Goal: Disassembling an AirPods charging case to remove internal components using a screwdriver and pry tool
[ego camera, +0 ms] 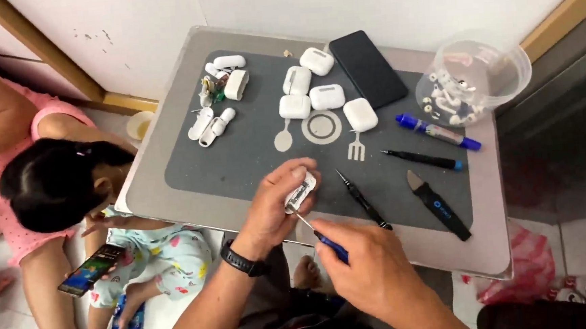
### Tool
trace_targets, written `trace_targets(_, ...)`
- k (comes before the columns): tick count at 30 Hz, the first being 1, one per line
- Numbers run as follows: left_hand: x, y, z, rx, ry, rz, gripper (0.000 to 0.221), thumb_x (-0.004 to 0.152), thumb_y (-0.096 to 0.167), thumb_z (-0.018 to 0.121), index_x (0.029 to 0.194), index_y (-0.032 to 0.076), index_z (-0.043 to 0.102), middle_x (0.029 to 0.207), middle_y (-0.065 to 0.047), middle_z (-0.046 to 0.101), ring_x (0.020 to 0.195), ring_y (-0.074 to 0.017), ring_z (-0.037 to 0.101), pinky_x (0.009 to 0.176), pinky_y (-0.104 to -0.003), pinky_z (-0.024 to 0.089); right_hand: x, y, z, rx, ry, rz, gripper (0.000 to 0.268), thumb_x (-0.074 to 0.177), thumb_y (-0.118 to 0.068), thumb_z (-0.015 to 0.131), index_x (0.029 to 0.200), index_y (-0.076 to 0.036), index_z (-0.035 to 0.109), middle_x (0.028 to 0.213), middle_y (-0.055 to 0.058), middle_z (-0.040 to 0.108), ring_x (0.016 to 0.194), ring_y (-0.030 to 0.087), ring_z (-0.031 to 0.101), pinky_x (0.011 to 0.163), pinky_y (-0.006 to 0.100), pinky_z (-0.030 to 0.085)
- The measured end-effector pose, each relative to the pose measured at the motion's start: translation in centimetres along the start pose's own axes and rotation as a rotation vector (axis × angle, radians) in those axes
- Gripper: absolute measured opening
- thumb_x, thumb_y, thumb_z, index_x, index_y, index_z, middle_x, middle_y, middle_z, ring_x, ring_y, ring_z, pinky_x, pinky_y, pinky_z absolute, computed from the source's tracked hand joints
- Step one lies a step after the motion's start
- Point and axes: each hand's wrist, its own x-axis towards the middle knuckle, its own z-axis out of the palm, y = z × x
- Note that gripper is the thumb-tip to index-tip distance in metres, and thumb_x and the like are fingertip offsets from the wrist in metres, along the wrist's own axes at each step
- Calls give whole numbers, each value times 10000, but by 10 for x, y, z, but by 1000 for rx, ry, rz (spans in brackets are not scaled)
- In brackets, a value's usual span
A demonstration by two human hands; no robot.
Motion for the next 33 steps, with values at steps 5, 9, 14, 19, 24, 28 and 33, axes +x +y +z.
trace_targets(5,2,-2,2,24,3,49,251,995,148,637,1177,-23,661,960,-154,687,589,-105,549,511,-198,447,-2,4,12,52,13,86,289,803,-143,683,1078,-116,770,631,64,764,427,261,633,427,390,487)
trace_targets(9,-1,-3,0,70,4,49,210,1001,133,618,1146,-11,667,966,-141,687,572,-100,530,500,-193,401,-1,4,2,101,-112,158,301,812,-172,681,1091,-127,783,658,69,783,451,251,642,464,378,504)
trace_targets(14,0,-5,-1,60,10,34,221,981,122,635,1150,-13,677,958,-156,692,574,-111,527,492,-202,387,1,6,1,115,-180,264,310,819,-213,676,1098,-147,794,673,59,808,477,234,669,477,361,517)
trace_targets(19,2,-6,-1,90,56,59,233,994,139,635,1169,-9,677,977,-142,701,560,-101,520,489,-200,404,-8,16,33,105,-28,261,320,809,-239,668,1092,-184,808,616,92,762,434,282,626,444,413,481)
trace_targets(24,4,-8,3,96,45,99,212,1015,142,611,1140,-17,675,1006,-125,705,585,-99,515,504,-209,398,-22,10,54,137,174,98,283,815,-105,681,1089,-59,736,770,102,798,526,276,706,478,388,523)
trace_targets(28,4,-9,6,102,90,98,205,1016,146,604,1113,-21,671,1012,-134,701,574,-100,526,478,-207,406,-27,10,59,80,246,12,299,830,-81,678,1123,-23,701,876,94,798,569,266,708,494,373,528)
trace_targets(33,14,-7,5,6,128,120,196,1021,150,588,1149,6,626,1015,-140,686,569,-114,530,440,-213,385,-32,7,67,100,280,-18,344,828,-45,667,1166,12,673,936,127,791,624,268,732,533,355,558)
